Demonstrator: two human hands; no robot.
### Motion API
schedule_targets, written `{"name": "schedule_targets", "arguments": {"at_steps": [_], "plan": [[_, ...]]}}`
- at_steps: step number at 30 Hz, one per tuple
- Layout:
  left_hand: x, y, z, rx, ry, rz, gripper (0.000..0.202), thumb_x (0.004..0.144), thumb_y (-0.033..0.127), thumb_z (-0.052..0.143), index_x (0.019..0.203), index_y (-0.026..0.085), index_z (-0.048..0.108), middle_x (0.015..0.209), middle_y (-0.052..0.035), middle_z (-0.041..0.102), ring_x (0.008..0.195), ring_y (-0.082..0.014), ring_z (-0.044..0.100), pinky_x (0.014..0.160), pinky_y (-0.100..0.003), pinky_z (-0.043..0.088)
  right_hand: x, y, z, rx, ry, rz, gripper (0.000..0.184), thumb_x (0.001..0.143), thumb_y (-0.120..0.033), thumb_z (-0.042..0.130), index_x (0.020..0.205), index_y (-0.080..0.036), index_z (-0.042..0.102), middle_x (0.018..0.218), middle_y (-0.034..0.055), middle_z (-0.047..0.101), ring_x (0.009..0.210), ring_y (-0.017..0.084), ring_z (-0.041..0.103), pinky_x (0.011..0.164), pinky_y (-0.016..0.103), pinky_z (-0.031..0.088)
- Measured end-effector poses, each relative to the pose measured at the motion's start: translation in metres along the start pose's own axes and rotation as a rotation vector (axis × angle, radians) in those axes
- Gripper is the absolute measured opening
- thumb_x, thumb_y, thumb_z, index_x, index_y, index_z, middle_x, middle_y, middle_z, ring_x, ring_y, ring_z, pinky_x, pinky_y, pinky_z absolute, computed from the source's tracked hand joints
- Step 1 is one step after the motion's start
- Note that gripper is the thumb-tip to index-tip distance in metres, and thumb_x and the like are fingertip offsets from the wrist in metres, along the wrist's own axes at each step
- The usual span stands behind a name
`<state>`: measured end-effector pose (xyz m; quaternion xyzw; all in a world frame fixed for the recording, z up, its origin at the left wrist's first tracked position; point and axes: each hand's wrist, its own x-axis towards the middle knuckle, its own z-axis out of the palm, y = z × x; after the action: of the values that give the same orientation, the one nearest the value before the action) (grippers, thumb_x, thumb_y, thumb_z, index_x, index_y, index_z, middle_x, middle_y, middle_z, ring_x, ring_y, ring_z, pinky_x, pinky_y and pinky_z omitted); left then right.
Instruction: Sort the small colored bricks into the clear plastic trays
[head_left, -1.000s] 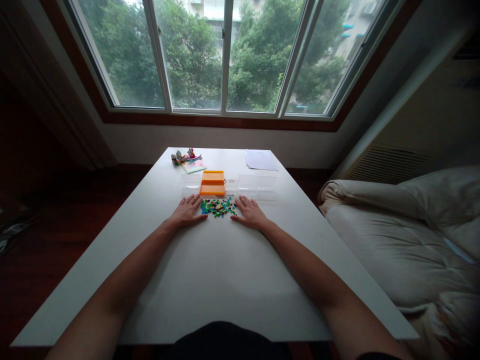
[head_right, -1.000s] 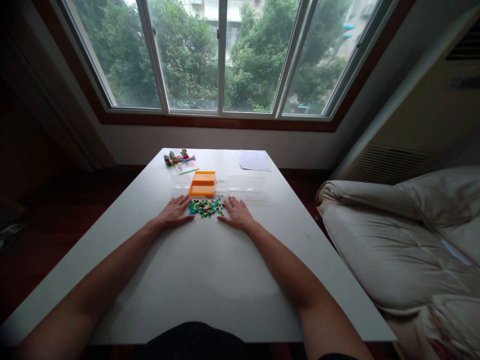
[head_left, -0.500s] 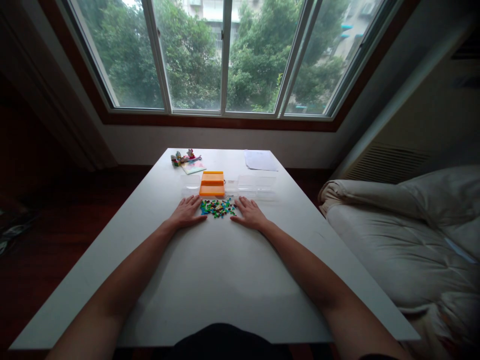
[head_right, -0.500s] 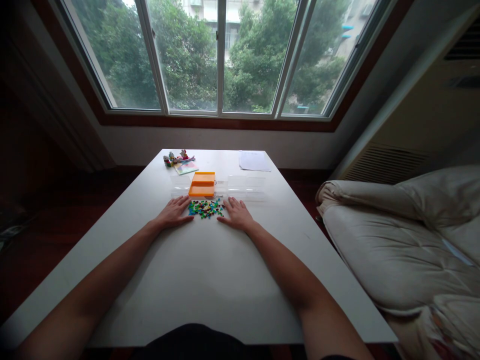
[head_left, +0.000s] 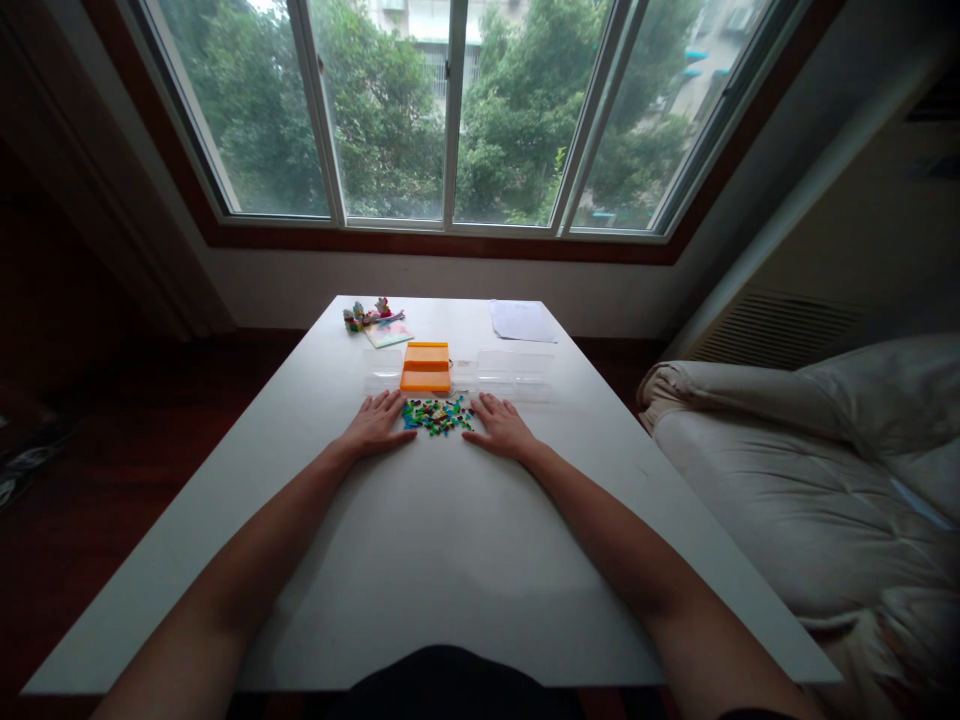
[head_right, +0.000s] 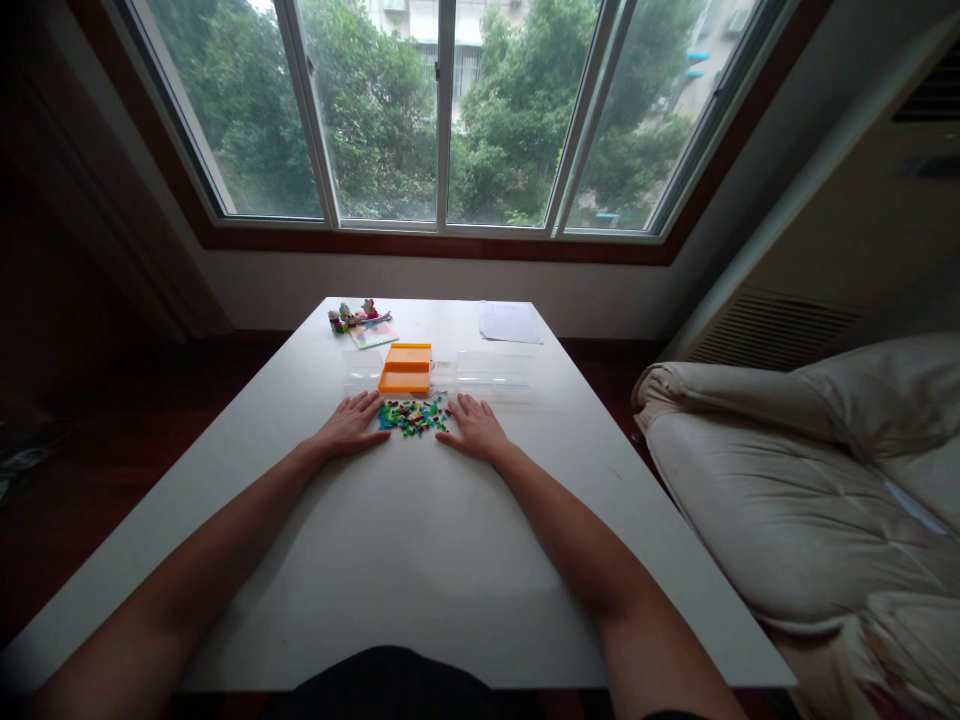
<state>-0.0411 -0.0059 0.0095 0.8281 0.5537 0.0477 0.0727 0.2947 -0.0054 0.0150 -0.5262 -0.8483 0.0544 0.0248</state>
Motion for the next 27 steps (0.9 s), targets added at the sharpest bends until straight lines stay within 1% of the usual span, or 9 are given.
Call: {"name": "schedule_targets", "arguments": {"at_steps": [6,12,16,23,27], "plan": [[-0.0011,0.0003,0.0007,0.007,0.013,0.000,0.094,0.084,0.083,0.036,0.159,0.027,0.023,0.167,-0.0078,0.017,0.154,-0.0325,0.011,0.123,-0.051,0.008,0.0009,0.0013,0.0019,0.013,0.014,-0.005,0.096,0.086,-0.086,0.028,0.159,-0.023,0.026,0.167,0.0104,0.015,0.154,0.028,0.013,0.124,0.046,0.009],[-0.0016,0.0019,-0.0016,0.006,0.025,0.010,0.091,0.084,0.082,0.039,0.158,0.030,0.027,0.167,-0.0061,0.021,0.153,-0.0328,0.014,0.123,-0.052,0.010,0.0009,0.0019,0.0023,0.003,0.017,-0.008,0.095,0.087,-0.085,0.028,0.160,-0.023,0.025,0.167,0.0101,0.015,0.154,0.028,0.013,0.124,0.046,0.009],[-0.0017,0.0015,-0.0020,0.005,0.028,0.022,0.090,0.085,0.081,0.038,0.158,0.029,0.028,0.166,-0.0062,0.021,0.153,-0.0325,0.015,0.123,-0.052,0.011,0.0003,0.0012,0.0017,-0.001,0.020,-0.010,0.095,0.087,-0.085,0.027,0.160,-0.024,0.025,0.167,0.0096,0.015,0.154,0.028,0.012,0.124,0.046,0.009],[-0.0019,0.0018,-0.0030,-0.013,0.035,0.018,0.086,0.085,0.079,0.041,0.156,0.033,0.030,0.166,-0.0039,0.022,0.153,-0.0327,0.015,0.123,-0.052,0.011,0.0001,0.0006,0.0005,0.000,0.013,-0.002,0.094,0.087,-0.084,0.028,0.159,-0.024,0.026,0.167,0.0092,0.015,0.154,0.029,0.013,0.124,0.046,0.009],[-0.0024,0.0021,-0.0042,-0.020,0.030,0.025,0.086,0.085,0.078,0.042,0.157,0.033,0.030,0.166,-0.0045,0.022,0.152,-0.0331,0.016,0.123,-0.053,0.011,0.0003,0.0010,0.0004,0.001,0.013,-0.006,0.094,0.087,-0.084,0.028,0.159,-0.024,0.027,0.167,0.0096,0.016,0.154,0.029,0.013,0.124,0.046,0.009]]}}
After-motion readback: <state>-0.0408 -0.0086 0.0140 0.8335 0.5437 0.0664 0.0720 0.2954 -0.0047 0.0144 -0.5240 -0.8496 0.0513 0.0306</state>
